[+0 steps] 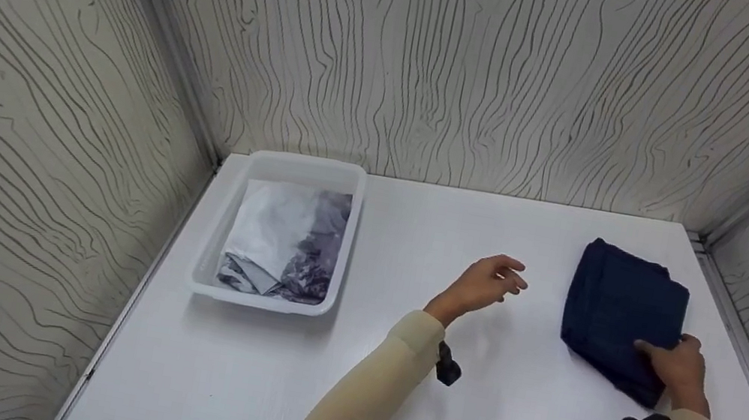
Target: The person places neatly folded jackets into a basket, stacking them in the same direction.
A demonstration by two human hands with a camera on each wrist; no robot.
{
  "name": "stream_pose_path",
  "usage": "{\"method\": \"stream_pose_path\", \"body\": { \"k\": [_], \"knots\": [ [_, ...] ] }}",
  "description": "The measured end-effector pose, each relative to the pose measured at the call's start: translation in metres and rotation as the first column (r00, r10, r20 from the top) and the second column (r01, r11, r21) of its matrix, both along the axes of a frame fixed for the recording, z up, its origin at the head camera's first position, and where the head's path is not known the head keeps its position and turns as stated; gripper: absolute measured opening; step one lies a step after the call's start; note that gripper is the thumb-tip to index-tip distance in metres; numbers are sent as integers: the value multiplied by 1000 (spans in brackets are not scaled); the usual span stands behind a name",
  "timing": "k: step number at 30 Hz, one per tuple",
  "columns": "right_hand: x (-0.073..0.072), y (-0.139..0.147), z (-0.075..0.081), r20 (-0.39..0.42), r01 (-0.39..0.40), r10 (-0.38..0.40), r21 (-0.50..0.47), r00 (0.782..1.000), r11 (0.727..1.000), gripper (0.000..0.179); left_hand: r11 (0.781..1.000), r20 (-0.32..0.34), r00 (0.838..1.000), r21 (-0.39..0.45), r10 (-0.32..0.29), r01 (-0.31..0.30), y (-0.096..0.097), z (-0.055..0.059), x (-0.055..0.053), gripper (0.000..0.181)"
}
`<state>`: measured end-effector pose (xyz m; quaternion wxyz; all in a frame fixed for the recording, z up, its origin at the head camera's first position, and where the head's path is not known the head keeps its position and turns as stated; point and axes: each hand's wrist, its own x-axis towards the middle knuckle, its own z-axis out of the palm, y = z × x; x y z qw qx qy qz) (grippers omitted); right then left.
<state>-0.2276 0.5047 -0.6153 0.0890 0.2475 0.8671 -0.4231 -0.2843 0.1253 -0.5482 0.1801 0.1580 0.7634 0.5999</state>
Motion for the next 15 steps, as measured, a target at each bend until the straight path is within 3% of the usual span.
{"method": "stream_pose_path", "body": {
  "k": [5, 15],
  "knots": [
    [0, -3, 0, 13, -12, 12, -39, 1000, 999, 103, 1000, 16, 1000, -11, 11, -11, -2, -1, -1, 30],
    [-3, -22, 5, -64, -51, 44, -99, 997, 994, 92, 999, 45, 998, -27, 33, -32, -7, -9, -2, 34]
  ]
}}
